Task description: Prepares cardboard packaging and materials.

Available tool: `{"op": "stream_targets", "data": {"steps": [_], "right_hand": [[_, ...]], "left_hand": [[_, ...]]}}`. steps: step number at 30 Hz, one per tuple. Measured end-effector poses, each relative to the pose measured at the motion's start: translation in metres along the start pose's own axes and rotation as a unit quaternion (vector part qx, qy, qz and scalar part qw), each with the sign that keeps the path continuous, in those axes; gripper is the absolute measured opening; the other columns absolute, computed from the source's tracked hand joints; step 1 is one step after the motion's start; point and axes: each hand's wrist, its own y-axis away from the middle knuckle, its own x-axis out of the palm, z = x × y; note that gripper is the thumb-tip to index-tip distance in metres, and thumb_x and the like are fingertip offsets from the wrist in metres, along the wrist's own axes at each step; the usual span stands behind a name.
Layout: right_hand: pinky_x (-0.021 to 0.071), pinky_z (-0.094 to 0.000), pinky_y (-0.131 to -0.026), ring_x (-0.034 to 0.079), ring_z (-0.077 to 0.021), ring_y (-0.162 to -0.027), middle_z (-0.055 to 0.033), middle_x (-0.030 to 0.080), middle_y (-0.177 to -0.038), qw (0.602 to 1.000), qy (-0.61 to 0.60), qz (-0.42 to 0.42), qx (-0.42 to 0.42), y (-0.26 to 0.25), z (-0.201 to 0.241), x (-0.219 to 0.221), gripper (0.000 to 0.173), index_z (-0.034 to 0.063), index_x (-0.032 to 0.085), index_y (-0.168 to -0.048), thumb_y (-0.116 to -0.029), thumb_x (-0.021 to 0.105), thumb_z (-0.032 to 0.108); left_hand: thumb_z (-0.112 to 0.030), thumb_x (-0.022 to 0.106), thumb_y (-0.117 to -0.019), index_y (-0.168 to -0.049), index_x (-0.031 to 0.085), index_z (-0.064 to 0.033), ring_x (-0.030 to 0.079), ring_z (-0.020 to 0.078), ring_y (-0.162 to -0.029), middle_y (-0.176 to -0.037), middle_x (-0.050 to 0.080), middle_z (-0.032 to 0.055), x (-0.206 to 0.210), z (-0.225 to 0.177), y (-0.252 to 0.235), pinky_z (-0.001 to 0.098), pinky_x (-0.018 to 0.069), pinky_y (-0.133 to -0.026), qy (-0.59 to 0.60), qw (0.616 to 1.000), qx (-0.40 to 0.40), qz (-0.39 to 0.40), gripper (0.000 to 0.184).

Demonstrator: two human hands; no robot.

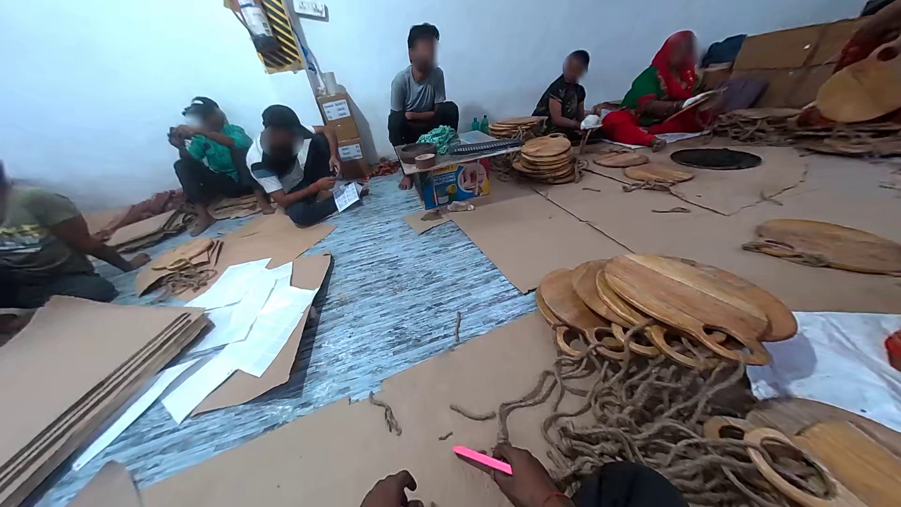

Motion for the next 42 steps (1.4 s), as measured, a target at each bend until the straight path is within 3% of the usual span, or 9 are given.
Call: {"op": "stream_targets", "data": {"steps": [42], "right_hand": [[0.0517, -0.0554, -0.099, 0.068, -0.0336, -0.114, -0.0168, 0.072, -0.121, 1.0, 0.009, 0.006, 0.003, -0.006, -0.0025, -0.0013, 0.04, 0.0094, 0.067, -0.129, -0.098, 0.065, 0.034]], "left_hand": [[-0.032, 0.057, -0.1074, -0.144, 0.055, -0.001, 0.067, 0.0363, -0.118, -0.126, 0.07, 0.0219, -0.0007, 0.001, -0.0059, 0.0553, 0.0492, -0.107, 0.002, 1.0, -0.018, 0.018, 0.048]]}}
